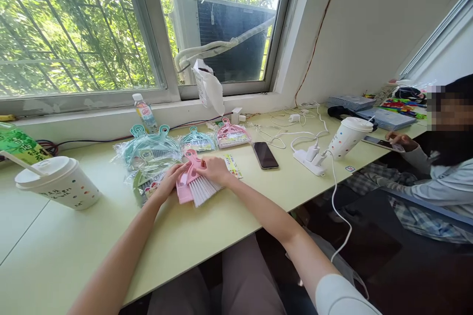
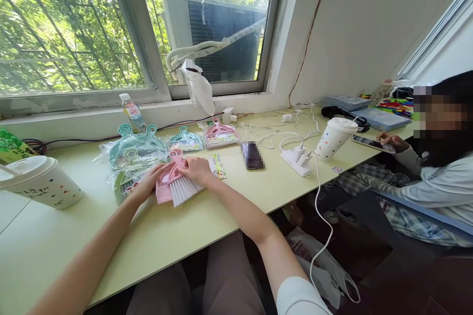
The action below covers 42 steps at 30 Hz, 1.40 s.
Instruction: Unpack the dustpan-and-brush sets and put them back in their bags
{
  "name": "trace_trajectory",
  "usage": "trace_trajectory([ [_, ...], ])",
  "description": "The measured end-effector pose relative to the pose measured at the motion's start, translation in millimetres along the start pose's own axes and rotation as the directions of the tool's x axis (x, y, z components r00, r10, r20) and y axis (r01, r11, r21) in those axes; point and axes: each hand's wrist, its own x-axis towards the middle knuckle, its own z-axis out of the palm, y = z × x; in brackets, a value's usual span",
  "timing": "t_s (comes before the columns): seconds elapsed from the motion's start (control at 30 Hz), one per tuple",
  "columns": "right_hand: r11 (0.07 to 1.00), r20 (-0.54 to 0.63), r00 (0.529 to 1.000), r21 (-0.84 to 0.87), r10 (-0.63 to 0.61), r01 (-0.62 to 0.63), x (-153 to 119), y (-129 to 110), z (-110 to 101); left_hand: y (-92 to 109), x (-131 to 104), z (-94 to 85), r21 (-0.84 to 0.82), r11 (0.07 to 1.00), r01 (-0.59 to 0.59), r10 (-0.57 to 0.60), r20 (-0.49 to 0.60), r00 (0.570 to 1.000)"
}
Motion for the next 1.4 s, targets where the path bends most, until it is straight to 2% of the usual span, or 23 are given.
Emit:
trace_trajectory([
  [0.1,0.998,-0.025,0.999,0.035,-0.046,0.047,-6,-9,0,-2,-3,7.3,-0.05,0.997,0.055,-0.05,0.098,0.994],
  [0.17,0.997,-0.043,0.997,0.045,-0.063,0.065,-8,-12,-3,-3,-4,10.4,-0.102,0.993,0.058,-0.047,0.108,0.993],
  [0.3,0.994,-0.047,0.997,0.094,-0.057,0.061,-7,-10,-11,-5,-3,10.4,-0.17,0.985,0.034,-0.02,0.08,0.997],
  [0.47,0.997,-0.059,0.997,0.074,0.041,-0.037,-6,-7,-16,0,-5,9.5,-0.158,0.987,0.026,-0.024,0.013,1.0],
  [0.57,0.996,-0.163,0.986,0.085,0.037,-0.023,-6,-6,-22,6,-7,11.3,-0.16,0.987,0.014,-0.017,-0.014,1.0],
  [0.63,0.988,-0.237,0.971,0.155,0.025,0.012,-5,-3,-25,9,-8,12.1,-0.175,0.984,-0.003,0.002,-0.006,1.0],
  [0.67,0.975,-0.232,0.972,0.221,0.022,0.03,-4,0,-27,9,-9,12.2,-0.183,0.983,-0.017,0.019,0.008,1.0],
  [0.7,0.952,-0.19,0.982,0.303,0.017,0.042,-2,4,-28,10,-10,12.1,-0.184,0.982,-0.033,0.039,0.029,0.999],
  [0.77,0.879,-0.032,0.999,0.475,-0.033,0.045,2,13,-28,10,-11,11.4,-0.146,0.988,-0.058,0.075,0.113,0.991],
  [0.87,0.782,0.17,0.978,0.623,-0.123,-0.01,6,25,-24,7,-12,10.2,-0.013,0.996,-0.085,0.085,0.257,0.963],
  [0.97,0.721,0.271,0.951,0.688,-0.148,-0.083,8,32,-16,3,-11,10.0,0.092,0.988,-0.127,0.097,0.275,0.956],
  [1.07,0.69,0.317,0.933,0.714,-0.172,-0.115,9,36,-9,-2,-10,10.3,0.137,0.98,-0.146,0.105,0.273,0.956],
  [1.2,0.694,0.352,0.917,0.708,-0.189,-0.129,10,38,-3,-5,-8,10.7,0.142,0.98,-0.137,0.088,0.308,0.947],
  [1.4,0.661,0.349,0.927,0.73,-0.138,-0.176,13,38,0,-10,-4,14.0,0.078,0.995,-0.067,0.048,0.228,0.972],
])
